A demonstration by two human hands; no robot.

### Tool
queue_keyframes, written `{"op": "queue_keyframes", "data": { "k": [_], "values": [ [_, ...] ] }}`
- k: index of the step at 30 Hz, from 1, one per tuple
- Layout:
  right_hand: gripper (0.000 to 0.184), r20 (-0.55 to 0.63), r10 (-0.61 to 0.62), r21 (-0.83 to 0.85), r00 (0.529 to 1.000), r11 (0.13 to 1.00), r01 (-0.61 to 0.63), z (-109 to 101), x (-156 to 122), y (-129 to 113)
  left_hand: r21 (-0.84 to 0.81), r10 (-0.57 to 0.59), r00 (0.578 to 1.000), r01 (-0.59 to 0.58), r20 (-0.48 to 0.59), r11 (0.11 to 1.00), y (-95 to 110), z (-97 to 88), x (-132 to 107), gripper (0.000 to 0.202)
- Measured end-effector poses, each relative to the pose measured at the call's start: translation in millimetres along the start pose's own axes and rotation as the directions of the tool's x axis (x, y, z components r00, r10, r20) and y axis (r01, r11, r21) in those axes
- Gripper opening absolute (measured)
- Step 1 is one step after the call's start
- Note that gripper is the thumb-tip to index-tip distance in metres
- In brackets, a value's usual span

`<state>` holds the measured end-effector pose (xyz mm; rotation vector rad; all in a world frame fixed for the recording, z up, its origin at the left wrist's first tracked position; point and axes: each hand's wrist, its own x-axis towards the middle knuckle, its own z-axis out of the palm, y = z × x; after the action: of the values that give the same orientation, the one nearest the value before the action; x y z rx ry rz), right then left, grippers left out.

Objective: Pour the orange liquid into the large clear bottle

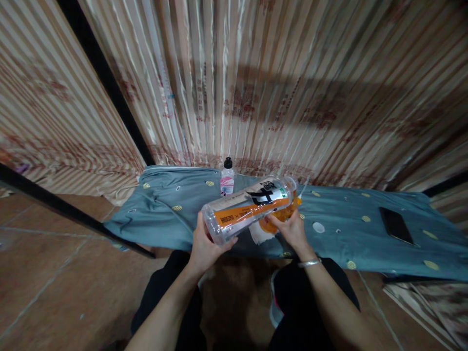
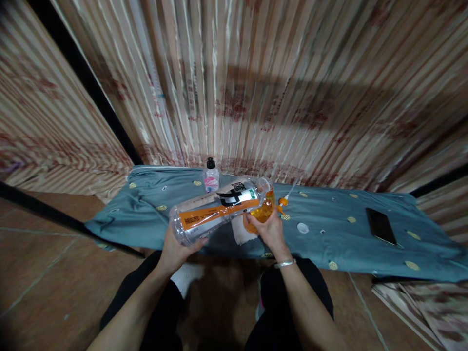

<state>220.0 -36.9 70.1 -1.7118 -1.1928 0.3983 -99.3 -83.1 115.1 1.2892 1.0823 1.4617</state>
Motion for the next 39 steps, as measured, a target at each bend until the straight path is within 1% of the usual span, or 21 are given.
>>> {"op": "queue_keyframes", "data": {
  "k": [5,9,13,17,26,29,33,39],
  "values": [
    [0.111,-0.006,-0.013,0.017,1.0,1.0,0.013,-0.2,-1.1,-2.7,-0.021,-0.019,1.0,0.019,0.011,1.0,4.1,-0.3,0.2,0.095],
    [0.114,-0.001,0.001,0.031,1.0,1.0,-0.001,-1.8,-2.0,-5.8,-0.023,-0.035,0.999,0.036,0.019,0.999,3.7,-1.2,-0.4,0.095],
    [0.111,0.013,0.005,0.018,1.0,1.0,-0.005,-2.9,-1.7,-6.6,-0.015,-0.052,0.999,0.052,0.014,0.999,3.5,-1.9,0.0,0.097],
    [0.113,0.01,0.008,0.01,1.0,1.0,-0.008,-2.7,-0.8,-4.8,0.002,-0.046,0.999,0.046,0.0,0.999,5.0,-1.7,0.6,0.096],
    [0.114,-0.001,-0.034,0.015,0.999,0.999,0.034,-1.3,-0.9,0.3,0.011,-0.007,1.0,0.007,-0.005,1.0,4.0,-0.3,0.1,0.093],
    [0.114,0.012,-0.04,0.004,0.999,0.999,0.04,-2.4,-0.9,-2.2,0.011,-0.017,1.0,0.017,0.001,1.0,5.5,-0.2,0.3,0.095],
    [0.113,0.028,-0.014,0.004,1.0,1.0,0.014,-3.6,-0.9,-5.4,0.001,-0.029,1.0,0.029,0.001,1.0,8.6,-0.1,0.7,0.095],
    [0.109,0.003,-0.024,0.009,1.0,1.0,0.024,-3.4,-0.8,-5.0,0.014,-0.034,0.999,0.034,0.013,0.999,8.4,-1.2,0.2,0.094]
  ]
}}
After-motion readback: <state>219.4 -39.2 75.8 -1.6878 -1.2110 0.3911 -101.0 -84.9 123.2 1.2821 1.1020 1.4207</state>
